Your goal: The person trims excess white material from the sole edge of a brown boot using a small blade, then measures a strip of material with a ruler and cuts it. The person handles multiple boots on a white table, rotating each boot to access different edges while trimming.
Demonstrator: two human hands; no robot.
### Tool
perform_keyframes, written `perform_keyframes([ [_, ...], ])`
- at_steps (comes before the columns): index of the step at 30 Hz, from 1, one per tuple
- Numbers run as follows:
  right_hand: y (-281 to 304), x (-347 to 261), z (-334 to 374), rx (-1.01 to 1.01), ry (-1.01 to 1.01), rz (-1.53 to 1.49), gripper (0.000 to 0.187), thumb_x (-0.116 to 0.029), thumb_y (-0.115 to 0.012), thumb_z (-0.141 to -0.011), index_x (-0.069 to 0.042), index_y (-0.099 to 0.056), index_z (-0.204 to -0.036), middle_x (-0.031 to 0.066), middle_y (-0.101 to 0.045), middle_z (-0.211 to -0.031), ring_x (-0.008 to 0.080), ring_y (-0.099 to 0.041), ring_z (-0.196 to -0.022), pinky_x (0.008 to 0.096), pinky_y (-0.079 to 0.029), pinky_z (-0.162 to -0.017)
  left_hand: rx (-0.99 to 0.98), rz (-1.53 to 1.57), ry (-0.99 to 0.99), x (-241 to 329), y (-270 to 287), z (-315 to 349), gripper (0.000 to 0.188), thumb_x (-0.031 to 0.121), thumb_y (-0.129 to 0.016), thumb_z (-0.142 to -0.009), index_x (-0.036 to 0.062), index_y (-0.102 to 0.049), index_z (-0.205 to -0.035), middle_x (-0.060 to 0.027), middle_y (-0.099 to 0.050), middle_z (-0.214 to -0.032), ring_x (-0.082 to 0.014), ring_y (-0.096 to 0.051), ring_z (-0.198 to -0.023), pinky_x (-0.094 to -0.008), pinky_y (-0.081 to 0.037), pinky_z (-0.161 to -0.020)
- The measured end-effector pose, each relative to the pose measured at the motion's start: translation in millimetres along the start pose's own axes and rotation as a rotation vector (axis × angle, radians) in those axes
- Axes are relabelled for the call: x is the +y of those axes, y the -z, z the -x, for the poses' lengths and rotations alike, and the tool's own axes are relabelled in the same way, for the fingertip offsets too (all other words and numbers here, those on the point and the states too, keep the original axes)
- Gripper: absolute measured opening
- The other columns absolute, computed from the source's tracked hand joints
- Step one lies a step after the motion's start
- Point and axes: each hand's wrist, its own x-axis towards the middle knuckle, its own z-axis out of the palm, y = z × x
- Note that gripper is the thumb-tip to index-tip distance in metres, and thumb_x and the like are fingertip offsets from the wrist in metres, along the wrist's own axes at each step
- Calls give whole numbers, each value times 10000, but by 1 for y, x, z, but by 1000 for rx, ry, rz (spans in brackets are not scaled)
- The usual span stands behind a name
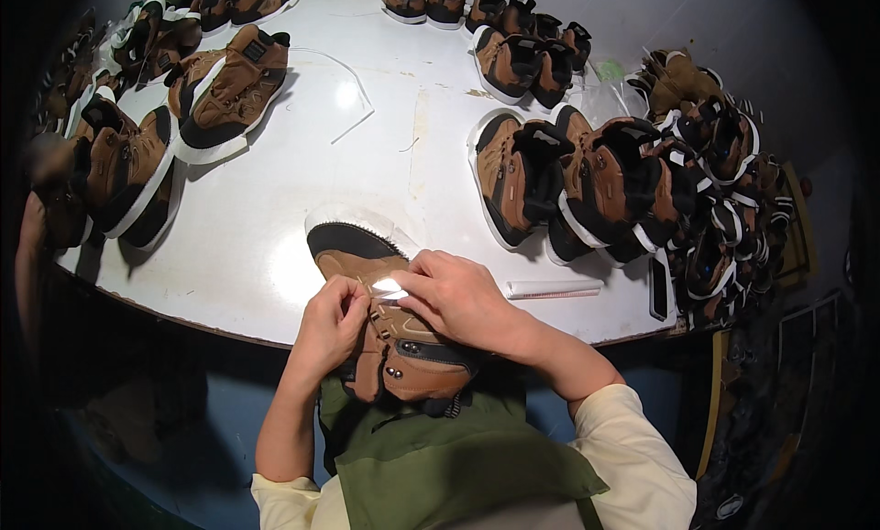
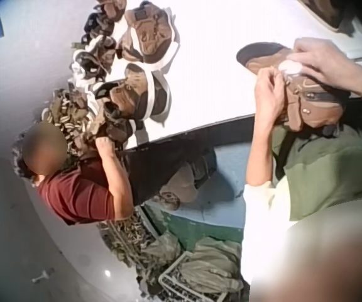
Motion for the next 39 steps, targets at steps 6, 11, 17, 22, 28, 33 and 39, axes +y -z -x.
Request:
perform_keyframes([
  [6, -7, -3, -4, -34, 51, 107, 238, -155, -673, -811, -81, -653, -1037, 58, -573, -870, 235, -574, -831, 370, -450, -702, -1, 47, -23, -4, 0, -1, 128, 110, -568, -922, 8, -537, -851, 33, -472, -736, -57, -426, -685, -215, -376, -607],
  [11, -9, -5, -4, -37, 64, 181, 216, -138, -629, -807, -85, -653, -1014, 43, -556, -845, 212, -554, -820, 343, -416, -695, 6, 46, -37, -4, 0, -1, 124, 106, -571, -920, 6, -538, -854, 35, -471, -738, -56, -427, -684, -213, -376, -608],
  [17, -12, -8, -5, 15, 103, 208, 117, -77, -602, -720, -58, -609, -835, 61, -546, -835, 224, -558, -849, 347, -413, -704, 43, 46, -79, -5, -3, 2, 116, 96, -578, -915, 11, -536, -847, 32, -472, -730, -51, -427, -677, -210, -373, -601],
  [22, -13, -9, -5, 16, 129, 256, 254, -95, -592, -749, -73, -639, -998, 40, -536, -847, 196, -545, -813, 332, -405, -696, 85, 65, -121, -11, -6, 2, 87, 54, -596, -886, -13, -556, -845, -47, -486, -717, -109, -421, -610, -254, -372, -553],
  [28, -13, -9, -5, 47, 169, 270, 246, -94, -586, -747, -67, -634, -987, 37, -529, -831, 192, -540, -797, 328, -397, -679, 101, 55, -140, -11, -7, 3, 79, 45, -598, -884, -12, -553, -853, -49, -488, -724, -114, -426, -614, -255, -377, -557],
  [33, -15, -11, -6, 80, 175, 290, 119, -93, -594, -722, -57, -610, -835, 48, -532, -800, 199, -552, -793, 329, -400, -657, 104, 44, -146, -10, -8, 3, 79, 42, -597, -884, -13, -550, -852, -53, -489, -725, -118, -434, -620, -258, -385, -563],
  [39, -18, -10, -4, 89, 184, 317, 169, -98, -587, -715, -62, -624, -876, 42, -522, -794, 196, -548, -778, 329, -407, -644, 94, 51, -142, -12, -8, 3, 94, 76, -576, -913, 10, -539, -857, 32, -480, -739, -52, -425, -671, -210, -369, -597],
])
